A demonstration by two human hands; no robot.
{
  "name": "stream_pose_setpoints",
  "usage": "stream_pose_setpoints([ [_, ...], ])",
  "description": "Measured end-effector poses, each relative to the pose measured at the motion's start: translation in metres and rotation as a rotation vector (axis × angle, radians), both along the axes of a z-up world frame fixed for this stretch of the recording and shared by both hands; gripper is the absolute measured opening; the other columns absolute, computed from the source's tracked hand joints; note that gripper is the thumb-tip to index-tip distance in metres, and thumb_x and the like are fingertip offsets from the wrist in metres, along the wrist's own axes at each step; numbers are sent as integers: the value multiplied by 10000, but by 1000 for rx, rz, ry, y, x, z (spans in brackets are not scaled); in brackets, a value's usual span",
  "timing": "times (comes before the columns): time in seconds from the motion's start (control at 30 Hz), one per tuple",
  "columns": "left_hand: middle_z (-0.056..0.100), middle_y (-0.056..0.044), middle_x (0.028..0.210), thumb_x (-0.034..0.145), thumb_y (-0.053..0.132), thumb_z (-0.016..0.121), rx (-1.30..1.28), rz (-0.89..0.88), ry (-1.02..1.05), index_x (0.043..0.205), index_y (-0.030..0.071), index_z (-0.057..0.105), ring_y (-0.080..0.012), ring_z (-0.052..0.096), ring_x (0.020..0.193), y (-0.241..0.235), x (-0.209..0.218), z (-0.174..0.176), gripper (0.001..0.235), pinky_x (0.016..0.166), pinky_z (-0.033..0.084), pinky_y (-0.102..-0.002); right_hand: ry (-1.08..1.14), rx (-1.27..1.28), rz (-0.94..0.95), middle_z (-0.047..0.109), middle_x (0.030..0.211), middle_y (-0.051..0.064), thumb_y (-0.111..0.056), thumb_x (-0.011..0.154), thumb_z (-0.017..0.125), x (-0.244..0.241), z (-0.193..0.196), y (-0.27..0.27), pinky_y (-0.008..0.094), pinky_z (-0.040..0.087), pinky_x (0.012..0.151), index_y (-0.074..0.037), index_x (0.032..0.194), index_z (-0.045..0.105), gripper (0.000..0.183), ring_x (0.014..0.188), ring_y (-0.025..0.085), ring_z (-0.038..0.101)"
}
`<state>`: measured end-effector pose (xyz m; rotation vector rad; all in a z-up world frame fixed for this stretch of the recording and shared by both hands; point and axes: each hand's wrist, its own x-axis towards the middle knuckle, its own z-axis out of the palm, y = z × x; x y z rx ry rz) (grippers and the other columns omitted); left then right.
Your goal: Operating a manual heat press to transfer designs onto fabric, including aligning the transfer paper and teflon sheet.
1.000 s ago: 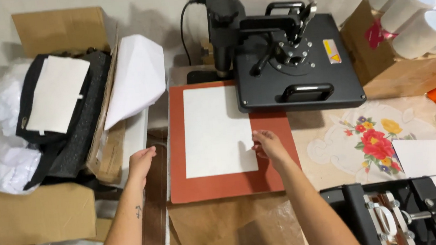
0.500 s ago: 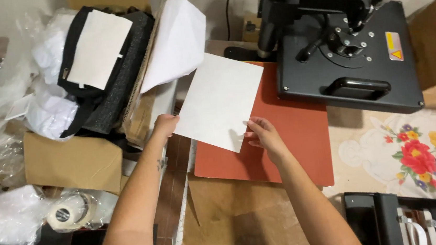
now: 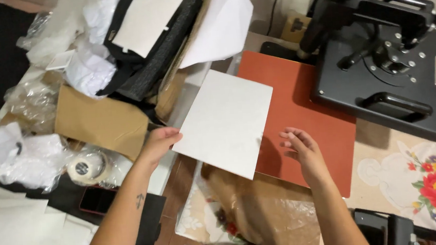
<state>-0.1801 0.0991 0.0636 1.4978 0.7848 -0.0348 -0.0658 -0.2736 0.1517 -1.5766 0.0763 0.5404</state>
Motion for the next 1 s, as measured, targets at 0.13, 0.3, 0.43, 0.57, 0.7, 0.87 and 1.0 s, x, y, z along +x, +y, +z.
stream_pose_setpoints([
  [0.13,763,-168,993,902,107,726,79,12,-75,1173,-33,731,-184,672,896,-5,-116,69,306,805,553,-329,-66,-62,42,664,1169,189,-180,1029,577,-11,-14,-3,412,509,884,65,1300,588,366,1019,264,629],
  [0.3,818,-68,1100,888,82,676,165,104,46,1144,18,780,-145,746,997,14,-275,108,283,903,580,-272,-88,-210,127,696,1118,120,-174,1036,545,-29,-11,10,305,509,883,-36,1136,636,194,982,193,648],
  [0.43,797,-76,1098,897,130,696,202,434,357,1136,40,795,-182,712,1042,29,-396,118,274,943,511,-318,-248,-8,48,663,1030,20,-184,1119,565,-19,-47,7,192,508,777,-137,1089,615,76,880,75,623],
  [0.57,723,-126,1082,972,131,622,204,860,205,1228,13,702,-243,653,1032,30,-485,96,293,997,481,-382,-354,-62,89,649,1036,44,-164,1188,538,-25,-43,23,218,529,791,-114,1112,601,111,894,109,633],
  [0.7,653,-11,985,980,152,674,180,1177,-34,1288,70,651,-71,541,809,60,-557,-28,320,825,501,-245,-458,-108,106,645,1016,38,-121,1151,540,-48,-12,46,226,542,849,-80,1147,619,89,893,96,617],
  [0.87,556,58,732,935,188,747,30,1552,22,1205,162,674,-11,532,672,83,-519,-80,281,915,651,-313,-522,-123,186,676,1060,132,-119,1155,571,-52,-15,34,269,542,823,-20,1148,626,113,894,169,650],
  [1.0,650,11,935,890,211,750,-3,1689,244,1029,171,694,-91,631,881,100,-498,-121,155,733,678,-215,-514,-165,129,677,1038,126,-90,1147,577,-62,-9,11,265,543,822,-7,1146,636,102,862,165,636],
])
